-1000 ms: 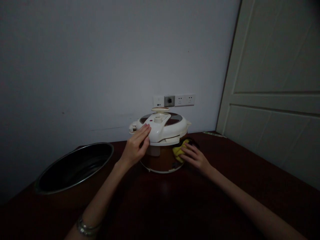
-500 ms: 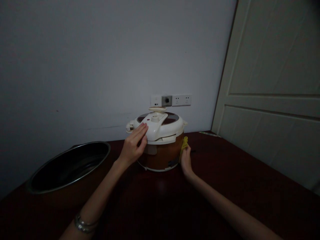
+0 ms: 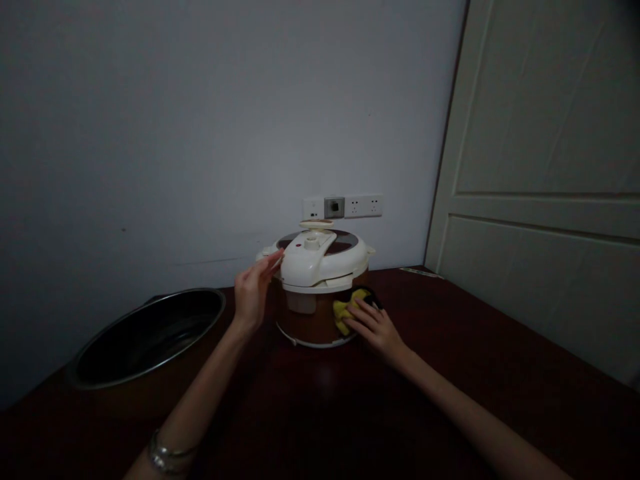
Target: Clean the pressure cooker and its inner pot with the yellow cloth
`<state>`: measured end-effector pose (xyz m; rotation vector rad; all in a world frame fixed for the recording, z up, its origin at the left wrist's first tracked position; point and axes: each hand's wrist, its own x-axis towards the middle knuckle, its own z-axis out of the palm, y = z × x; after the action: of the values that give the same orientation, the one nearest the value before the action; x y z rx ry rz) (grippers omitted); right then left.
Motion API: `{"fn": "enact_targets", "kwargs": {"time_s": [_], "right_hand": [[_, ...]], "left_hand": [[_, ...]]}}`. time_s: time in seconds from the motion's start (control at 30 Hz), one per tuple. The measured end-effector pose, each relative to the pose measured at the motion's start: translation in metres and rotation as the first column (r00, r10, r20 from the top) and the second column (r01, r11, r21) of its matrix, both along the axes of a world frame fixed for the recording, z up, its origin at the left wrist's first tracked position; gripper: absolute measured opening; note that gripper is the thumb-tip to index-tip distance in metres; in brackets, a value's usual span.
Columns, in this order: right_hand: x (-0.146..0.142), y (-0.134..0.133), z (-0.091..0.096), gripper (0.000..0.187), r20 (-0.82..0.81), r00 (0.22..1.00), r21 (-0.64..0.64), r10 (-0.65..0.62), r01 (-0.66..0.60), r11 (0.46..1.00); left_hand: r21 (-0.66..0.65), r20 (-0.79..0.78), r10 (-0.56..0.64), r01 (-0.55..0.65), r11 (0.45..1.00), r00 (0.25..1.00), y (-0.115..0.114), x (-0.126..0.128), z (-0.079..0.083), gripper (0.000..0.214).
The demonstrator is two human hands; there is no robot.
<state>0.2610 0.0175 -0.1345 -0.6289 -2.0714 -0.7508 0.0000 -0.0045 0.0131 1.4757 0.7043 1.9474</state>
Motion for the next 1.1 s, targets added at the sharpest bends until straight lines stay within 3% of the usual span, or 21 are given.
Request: {"fn": "enact_targets", "kwargs": {"time_s": [0.07, 0.17, 0.23, 0.33, 0.47, 0.6, 0.7, 0.83, 1.0, 1.1], "right_hand": [[0.017, -0.001, 0.004, 0.044, 0.052, 0.998, 0.013, 0.019, -0.020, 1.000], [0.020, -0.011, 0.025, 0.056, -0.181, 0.983, 0.048, -0.012, 0.021, 0.999], [0.006, -0.021, 0.049, 0.061, -0.273, 0.962, 0.109, -0.028, 0.060, 0.992], [-0.035, -0.029, 0.098, 0.051, -0.081, 0.996, 0.154, -0.028, 0.040, 0.987], [-0.104, -0.018, 0.160, 0.039, 0.166, 0.985, 0.012, -0.041, 0.039, 0.999], [-0.154, -0.005, 0.189, 0.033, 0.242, 0.962, -0.135, -0.130, 0.166, 0.977], [-0.163, -0.007, 0.191, 0.030, 0.243, 0.949, -0.175, -0.202, 0.248, 0.953], [-0.145, -0.021, 0.174, 0.033, 0.256, 0.953, -0.073, -0.160, 0.184, 0.980], [-0.110, -0.035, 0.126, 0.038, 0.347, 0.933, 0.093, -0.091, 0.062, 0.994], [-0.082, -0.044, 0.087, 0.036, 0.369, 0.929, 0.106, -0.032, -0.008, 0.994]], "left_hand": [[-0.014, 0.093, 0.024, -0.023, 1.000, 0.995, 0.005, -0.010, 0.003, 0.024], [-0.046, 0.164, 0.164, -0.159, 0.986, 0.973, 0.018, -0.032, 0.002, 0.021], [-0.098, 0.177, 0.271, -0.257, 0.961, 0.946, 0.028, -0.045, -0.002, 0.020], [-0.185, 0.112, 0.365, -0.342, 0.921, 0.924, 0.042, -0.059, -0.011, 0.023], [-0.266, 0.032, 0.337, -0.317, 0.910, 0.941, 0.049, -0.063, -0.019, 0.029], [-0.328, 0.040, 0.264, -0.237, 0.915, 0.964, 0.050, -0.062, -0.021, 0.032], [-0.336, 0.054, 0.276, -0.242, 0.910, 0.960, 0.052, -0.065, -0.020, 0.033], [-0.344, 0.087, 0.295, -0.249, 0.905, 0.952, 0.055, -0.068, -0.021, 0.031], [-0.345, 0.102, 0.281, -0.231, 0.910, 0.954, 0.054, -0.067, -0.023, 0.028], [-0.327, 0.090, 0.277, -0.235, 0.915, 0.957, 0.050, -0.064, -0.019, 0.026]]}}
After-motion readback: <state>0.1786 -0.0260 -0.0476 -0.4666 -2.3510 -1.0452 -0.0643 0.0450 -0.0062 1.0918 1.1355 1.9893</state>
